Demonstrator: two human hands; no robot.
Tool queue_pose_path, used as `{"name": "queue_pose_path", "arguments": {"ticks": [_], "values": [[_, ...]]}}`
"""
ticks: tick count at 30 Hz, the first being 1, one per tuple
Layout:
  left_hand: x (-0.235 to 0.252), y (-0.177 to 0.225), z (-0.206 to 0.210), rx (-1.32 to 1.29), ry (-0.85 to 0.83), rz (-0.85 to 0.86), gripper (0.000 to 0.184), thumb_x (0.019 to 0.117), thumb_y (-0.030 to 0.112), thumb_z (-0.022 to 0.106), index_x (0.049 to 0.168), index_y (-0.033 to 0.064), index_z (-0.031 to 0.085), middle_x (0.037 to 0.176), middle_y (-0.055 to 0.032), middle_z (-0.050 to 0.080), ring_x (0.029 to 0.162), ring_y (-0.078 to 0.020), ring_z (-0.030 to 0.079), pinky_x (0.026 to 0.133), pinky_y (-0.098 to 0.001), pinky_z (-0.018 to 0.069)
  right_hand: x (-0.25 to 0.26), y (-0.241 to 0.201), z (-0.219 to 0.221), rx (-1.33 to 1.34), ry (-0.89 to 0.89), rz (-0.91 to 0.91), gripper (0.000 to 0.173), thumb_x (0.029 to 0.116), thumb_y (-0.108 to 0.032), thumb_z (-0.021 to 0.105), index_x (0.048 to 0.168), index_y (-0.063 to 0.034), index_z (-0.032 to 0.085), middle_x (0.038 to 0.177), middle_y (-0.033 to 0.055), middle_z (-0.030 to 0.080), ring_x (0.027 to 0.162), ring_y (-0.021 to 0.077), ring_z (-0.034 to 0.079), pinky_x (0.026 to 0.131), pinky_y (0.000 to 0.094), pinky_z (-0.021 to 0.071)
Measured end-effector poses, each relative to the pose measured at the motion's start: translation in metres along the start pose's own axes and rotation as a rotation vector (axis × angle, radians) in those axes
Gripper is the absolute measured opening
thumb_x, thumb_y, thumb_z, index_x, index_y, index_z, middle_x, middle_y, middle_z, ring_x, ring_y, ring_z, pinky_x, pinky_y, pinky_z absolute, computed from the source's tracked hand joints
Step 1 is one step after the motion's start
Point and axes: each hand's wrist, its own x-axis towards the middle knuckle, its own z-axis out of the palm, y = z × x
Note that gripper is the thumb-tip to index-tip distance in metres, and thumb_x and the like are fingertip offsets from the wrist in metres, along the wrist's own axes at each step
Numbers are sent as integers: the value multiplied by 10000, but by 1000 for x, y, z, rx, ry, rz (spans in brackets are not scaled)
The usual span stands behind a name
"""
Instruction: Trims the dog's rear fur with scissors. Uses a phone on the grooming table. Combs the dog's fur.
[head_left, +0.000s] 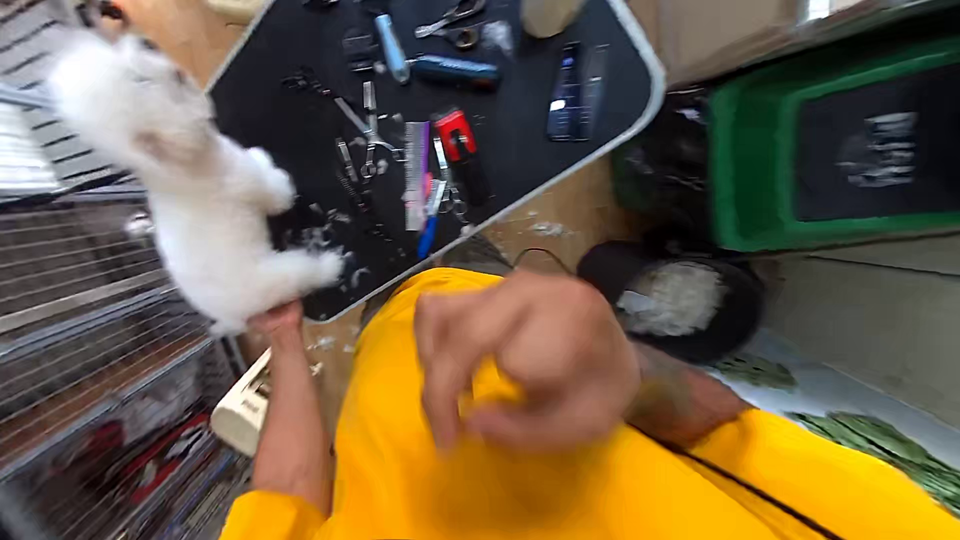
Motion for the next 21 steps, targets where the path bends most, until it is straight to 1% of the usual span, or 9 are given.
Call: {"name": "queue_pose_path", "arguments": {"ticks": [2, 3, 5, 7, 10, 13, 16, 19, 21], "values": [[15, 1, -15, -32, -6, -22, 753, 972, 691, 109, 1440, 190, 419, 1410, -104, 538, 1289, -320, 517, 1002, -674, 433, -15, 46, -36, -324, 28, 292, 115, 916, -83, 709, 817, -27, 724, 881, 30, 737, 779, 76, 665, 679, 258, 569], [20, 2, -18, -59, -14, -35, 741, 971, 687, 123, 1420, 191, 441, 1392, -103, 557, 1280, -321, 529, 998, -676, 438, -25, 69, -52, -542, 92, 488, 154, 914, -136, 727, 770, -85, 710, 843, -4, 722, 717, 77, 649, 615, 280, 557], [24, 5, -21, -119, -48, -66, 684, 970, 668, 168, 1322, 191, 509, 1292, -95, 617, 1207, -322, 579, 955, -661, 473, -47, 116, -74, -847, 243, 882, 261, 920, -228, 747, 733, -74, 651, 720, 79, 645, 623, 248, 612, 542, 494, 503], [25, 7, -27, -164, -89, -103, 630, 973, 648, 240, 1268, 184, 548, 1238, -96, 651, 1161, -332, 613, 928, -648, 501, -66, 155, -81, -915, 330, 1073, 311, 925, -261, 748, 731, -67, 603, 689, 144, 594, 627, 336, 589, 554, 576, 464], [28, 9, -32, -149, -82, -113, 586, 989, 625, 290, 1283, 182, 536, 1239, -88, 644, 1161, -306, 611, 950, -614, 498, -63, 207, -70, -963, 273, 1102, 289, 925, -294, 731, 806, -43, 652, 763, 172, 644, 760, 378, 652, 666, 634, 508], [41, 1, -45, -105, -113, -174, 543, 1023, 576, 279, 1276, 170, 536, 1202, -77, 649, 1120, -267, 621, 945, -542, 514, -41, 253, -49, -1067, 183, 1097, 340, 982, -302, 645, 1053, 30, 669, 1021, 275, 668, 988, 477, 664, 805, 689, 524], [54, -1, -50, -127, -171, -251, 348, 1042, 399, 382, 1145, 132, 580, 1062, -89, 683, 1002, -262, 663, 873, -505, 554, -15, 295, -35, -1191, 212, 1161, 458, 1016, -330, 589, 1235, 73, 604, 1149, 346, 631, 994, 546, 656, 763, 704, 524], [53, 5, -45, -130, -224, -252, 218, 1027, 269, 458, 1057, 111, 605, 972, -88, 695, 933, -247, 677, 829, -482, 569, 3, 322, -26, -1238, 258, 1236, 462, 1011, -317, 604, 1220, 95, 597, 1122, 361, 637, 968, 557, 661, 737, 711, 519], [55, 6, -37, -138, -241, -252, 279, 1008, 361, 482, 1042, 123, 624, 959, -76, 700, 926, -240, 680, 817, -484, 570, 14, 327, -22, -1255, 272, 1278, 364, 985, -236, 600, 1131, 97, 626, 1059, 342, 661, 963, 537, 673, 725, 695, 521]]}}
